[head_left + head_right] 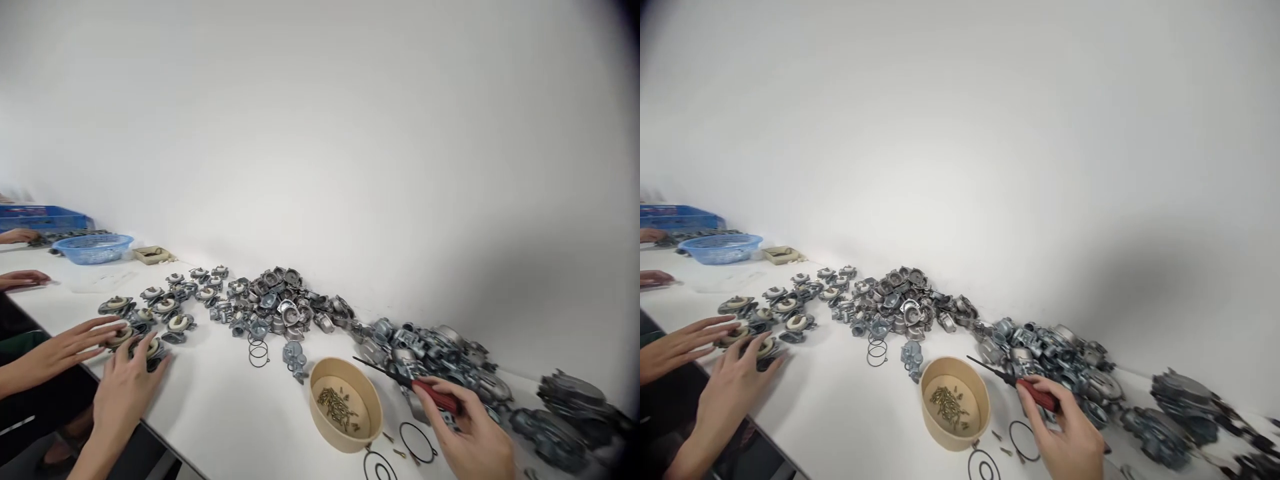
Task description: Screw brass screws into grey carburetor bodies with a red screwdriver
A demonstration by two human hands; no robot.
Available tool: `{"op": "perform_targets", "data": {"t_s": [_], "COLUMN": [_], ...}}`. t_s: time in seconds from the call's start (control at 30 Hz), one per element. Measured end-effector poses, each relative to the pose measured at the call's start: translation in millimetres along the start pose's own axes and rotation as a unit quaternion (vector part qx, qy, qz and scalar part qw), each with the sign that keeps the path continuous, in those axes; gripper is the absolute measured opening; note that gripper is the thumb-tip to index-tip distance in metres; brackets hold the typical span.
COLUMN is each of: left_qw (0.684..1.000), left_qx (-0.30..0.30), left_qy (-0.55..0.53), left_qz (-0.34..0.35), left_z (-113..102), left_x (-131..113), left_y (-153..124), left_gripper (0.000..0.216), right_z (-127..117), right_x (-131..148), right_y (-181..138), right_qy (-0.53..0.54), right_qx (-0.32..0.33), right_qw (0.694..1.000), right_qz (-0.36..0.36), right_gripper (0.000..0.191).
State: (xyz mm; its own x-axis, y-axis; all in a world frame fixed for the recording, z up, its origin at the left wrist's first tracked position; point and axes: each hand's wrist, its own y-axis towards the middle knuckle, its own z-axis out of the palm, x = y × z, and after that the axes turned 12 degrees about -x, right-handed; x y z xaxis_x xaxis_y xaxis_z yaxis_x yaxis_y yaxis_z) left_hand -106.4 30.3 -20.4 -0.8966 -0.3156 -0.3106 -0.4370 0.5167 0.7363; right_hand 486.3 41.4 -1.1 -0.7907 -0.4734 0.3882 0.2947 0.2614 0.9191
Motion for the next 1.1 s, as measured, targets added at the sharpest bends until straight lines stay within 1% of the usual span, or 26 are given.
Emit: {"op": "perform_targets", "data": {"t_s": [0.1, 0.17, 0.23, 0.33, 0.43, 0.47, 0.5, 0.57, 0.63, 0.7, 0.77, 0.83, 0.9, 0.93, 1.0, 1.07, 1.1], "left_qw": [0.998, 0.997, 0.997, 0.997, 0.997, 0.996, 0.991, 0.973, 0.941, 0.918, 0.897, 0.881, 0.870, 0.865, 0.857, 0.853, 0.854], "left_qx": [0.044, 0.058, 0.060, 0.063, 0.069, 0.068, 0.062, 0.060, 0.094, 0.122, 0.149, 0.168, 0.183, 0.196, 0.203, 0.183, 0.168], "left_qy": [0.017, 0.015, 0.009, -0.007, -0.036, -0.058, -0.108, -0.196, -0.282, -0.319, -0.342, -0.356, -0.362, -0.359, -0.361, -0.375, -0.383], "left_qz": [-0.039, -0.049, -0.046, -0.032, -0.011, 0.007, 0.041, 0.107, 0.164, 0.203, 0.237, 0.264, 0.281, 0.290, 0.307, 0.313, 0.309], "left_z": [7.8, 8.3, 6.1, 3.8, 9.8, 13.7, 18.0, 25.6, 29.1, 27.8, 23.3, 18.5, 15.2, 14.2, 13.2, 13.0, 13.5], "left_x": [-0.4, -1.0, -1.4, -3.2, -11.6, -17.4, -25.2, -47.8, -79.4, -115.9, -150.2, -174.9, -185.8, -186.3, -180.8, -174.1, -173.5], "left_y": [-1.0, 0.3, 2.0, 0.6, -11.6, -18.7, -27.0, -46.3, -66.3, -83.4, -95.4, -103.2, -108.5, -110.5, -111.1, -103.1, -94.4], "left_gripper": [0.066, 0.061, 0.057, 0.057, 0.057, 0.055, 0.053, 0.047, 0.042, 0.040, 0.051, 0.061, 0.066, 0.068, 0.072, 0.081, 0.086], "right_z": [-1.1, -1.8, -2.4, -3.1, -3.9, -4.1, -4.2, -4.0, -3.0, -1.7, -0.6, 0.0, 0.2, 0.2, 0.0, -0.7, -1.1], "right_x": [3.2, 4.4, 4.6, 3.9, 5.5, 7.0, 8.8, 12.3, 14.8, 15.3, 14.1, 12.3, 11.2, 11.1, 11.8, 12.5, 12.4], "right_y": [4.1, 5.4, 5.6, 4.7, 3.6, 3.4, 3.3, 3.1, 2.7, 1.8, 0.5, -0.7, -1.5, -1.8, -2.5, -4.0, -5.1], "right_qy": [0.007, 0.009, 0.011, 0.022, 0.031, 0.031, 0.029, 0.032, 0.041, 0.051, 0.055, 0.058, 0.062, 0.064, 0.066, 0.065, 0.064], "right_qx": [0.010, -0.001, -0.013, -0.022, -0.018, -0.017, -0.015, -0.003, 0.010, 0.021, 0.026, 0.030, 0.034, 0.037, 0.040, 0.038, 0.034], "right_qw": [1.000, 1.000, 1.000, 0.999, 0.999, 0.999, 0.999, 0.999, 0.999, 0.998, 0.998, 0.998, 0.997, 0.997, 0.997, 0.997, 0.997], "right_qz": [-0.009, -0.005, 0.000, -0.007, -0.013, -0.016, -0.020, -0.027, -0.025, -0.017, -0.007, 0.001, 0.004, 0.004, 0.005, 0.010, 0.012], "right_gripper": [0.029, 0.027, 0.026, 0.024, 0.021, 0.020, 0.019, 0.017, 0.015, 0.013, 0.013, 0.013, 0.013, 0.012, 0.012, 0.012, 0.012]}}
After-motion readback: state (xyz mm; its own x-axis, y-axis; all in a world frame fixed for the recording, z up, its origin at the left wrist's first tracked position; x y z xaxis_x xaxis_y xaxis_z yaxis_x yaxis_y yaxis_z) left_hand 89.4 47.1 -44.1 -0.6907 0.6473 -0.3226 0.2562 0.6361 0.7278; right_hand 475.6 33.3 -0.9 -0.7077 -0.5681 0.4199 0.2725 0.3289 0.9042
